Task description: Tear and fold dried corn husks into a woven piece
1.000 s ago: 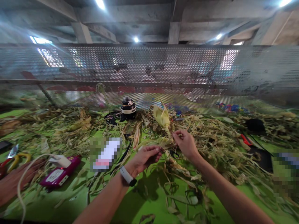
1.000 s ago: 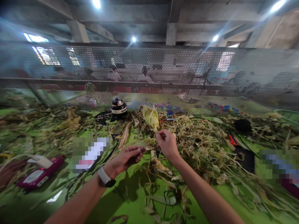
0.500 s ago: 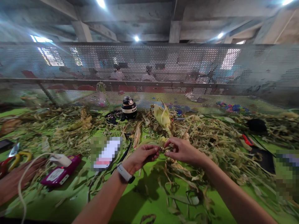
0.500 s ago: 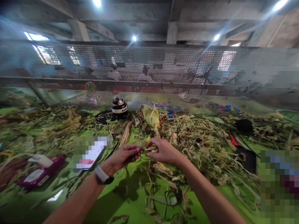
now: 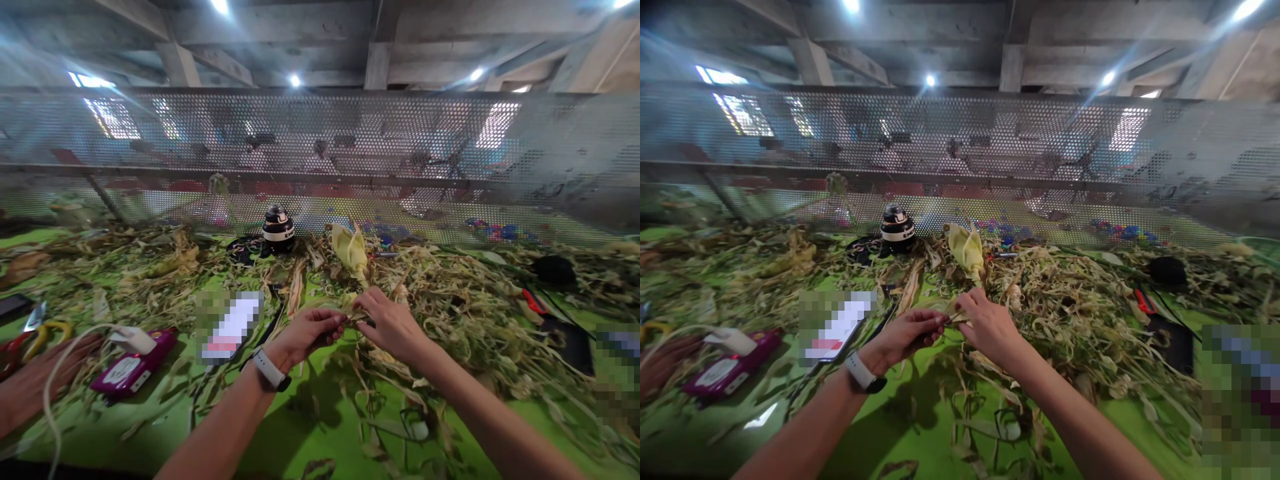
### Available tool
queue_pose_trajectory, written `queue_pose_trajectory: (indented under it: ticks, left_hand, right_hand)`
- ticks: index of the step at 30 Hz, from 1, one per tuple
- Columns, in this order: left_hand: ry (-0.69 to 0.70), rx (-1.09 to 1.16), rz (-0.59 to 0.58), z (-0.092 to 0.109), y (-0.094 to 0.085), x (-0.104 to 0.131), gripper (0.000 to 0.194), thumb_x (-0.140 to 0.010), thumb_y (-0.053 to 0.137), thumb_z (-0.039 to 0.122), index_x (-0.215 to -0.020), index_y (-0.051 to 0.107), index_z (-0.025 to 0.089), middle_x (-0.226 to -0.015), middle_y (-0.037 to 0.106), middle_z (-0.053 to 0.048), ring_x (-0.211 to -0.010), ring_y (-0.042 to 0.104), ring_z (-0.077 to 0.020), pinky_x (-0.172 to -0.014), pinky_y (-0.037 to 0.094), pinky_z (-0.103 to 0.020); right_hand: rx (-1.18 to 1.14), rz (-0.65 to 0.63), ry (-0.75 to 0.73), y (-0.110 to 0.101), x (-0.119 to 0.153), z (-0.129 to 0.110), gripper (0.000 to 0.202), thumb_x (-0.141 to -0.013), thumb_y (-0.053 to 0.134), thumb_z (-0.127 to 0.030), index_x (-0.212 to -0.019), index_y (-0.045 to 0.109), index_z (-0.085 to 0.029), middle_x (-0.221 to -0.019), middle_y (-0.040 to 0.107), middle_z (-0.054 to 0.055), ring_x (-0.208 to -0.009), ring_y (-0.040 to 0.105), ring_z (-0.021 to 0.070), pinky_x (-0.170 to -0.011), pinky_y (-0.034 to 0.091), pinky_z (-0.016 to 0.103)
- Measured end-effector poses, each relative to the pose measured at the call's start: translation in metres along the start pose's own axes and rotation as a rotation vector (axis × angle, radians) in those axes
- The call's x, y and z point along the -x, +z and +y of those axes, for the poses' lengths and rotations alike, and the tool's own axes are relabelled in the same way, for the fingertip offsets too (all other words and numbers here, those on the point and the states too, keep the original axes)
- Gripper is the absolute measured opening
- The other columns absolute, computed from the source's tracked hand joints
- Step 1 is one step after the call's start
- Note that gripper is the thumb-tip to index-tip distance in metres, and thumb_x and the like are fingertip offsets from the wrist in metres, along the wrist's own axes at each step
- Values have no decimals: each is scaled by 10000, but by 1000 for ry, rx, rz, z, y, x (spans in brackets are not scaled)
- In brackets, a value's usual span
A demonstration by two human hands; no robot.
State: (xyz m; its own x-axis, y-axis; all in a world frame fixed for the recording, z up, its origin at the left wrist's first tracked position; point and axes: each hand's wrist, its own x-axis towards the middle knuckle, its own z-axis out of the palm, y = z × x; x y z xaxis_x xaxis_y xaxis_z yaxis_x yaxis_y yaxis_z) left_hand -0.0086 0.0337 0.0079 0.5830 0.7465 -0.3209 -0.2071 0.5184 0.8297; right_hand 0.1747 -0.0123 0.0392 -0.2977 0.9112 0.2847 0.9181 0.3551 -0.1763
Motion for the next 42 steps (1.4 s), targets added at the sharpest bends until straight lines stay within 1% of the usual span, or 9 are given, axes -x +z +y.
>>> queue_pose_trajectory:
  ticks: [4,7,11,13,17,22,26,35,42]
  left_hand:
    - [-19,-18,-7,-1,0,0,355,-458,871,305,-696,702,104,-577,640,-1,-497,500,-48,-499,373,-167]
    - [-18,-34,-15,-1,-2,-1,357,-458,870,313,-691,700,102,-572,633,5,-490,499,-41,-487,367,-158]
    - [-17,-47,-33,1,-3,-1,313,-505,856,292,-698,701,100,-586,641,-1,-508,514,-47,-516,387,-165]
    - [-17,-53,-59,1,-4,0,294,-528,848,285,-708,705,102,-593,647,-6,-516,520,-50,-530,393,-171]
    - [-13,-64,-89,0,-6,0,281,-549,839,282,-727,713,105,-610,661,-17,-520,530,-54,-540,397,-176]
    - [-25,-84,-127,-2,-9,-1,268,-559,834,289,-733,726,116,-629,671,-21,-536,550,-60,-559,409,-173]
    - [-10,-130,-161,-1,-9,-1,269,-578,823,305,-745,733,115,-635,667,-28,-541,539,-66,-553,398,-181]
    - [30,-373,-182,3,-9,4,252,-641,761,389,-729,731,155,-622,637,-15,-517,496,-78,-448,277,-189]
    - [41,-437,-207,5,-11,3,296,-670,731,414,-804,737,150,-655,639,-26,-529,494,-76,-452,280,-182]
  right_hand:
    - [-1,46,-106,1,-1,1,88,-863,505,-195,-880,590,-207,-956,568,49,-741,571,145,-561,379,215]
    - [-173,62,-142,-5,-2,6,86,-856,542,-234,-800,595,-195,-940,578,50,-749,569,142,-627,417,233]
    - [-517,-86,-68,-10,-3,11,140,-863,530,-287,-768,545,-185,-679,544,-18,-560,507,101,-531,400,208]
    - [-594,-123,0,-9,-3,12,157,-865,522,-295,-753,517,-184,-594,498,-48,-516,463,92,-484,363,194]
    - [-527,-73,-11,-7,-4,14,149,-842,556,-279,-740,539,-172,-602,509,-45,-545,444,91,-505,340,194]
    - [-396,29,-189,-9,-5,13,129,-849,564,-230,-749,622,-172,-691,567,4,-646,513,121,-601,381,218]
    - [-325,106,-185,-4,-6,12,153,-847,582,-220,-704,605,-171,-672,542,11,-659,510,138,-614,389,229]
    - [-279,100,-176,1,-4,11,149,-859,569,-218,-715,576,-181,-687,531,3,-664,511,140,-612,372,228]
    - [-278,93,-166,0,-4,11,160,-861,566,-226,-709,574,-175,-685,536,6,-662,510,138,-607,369,230]
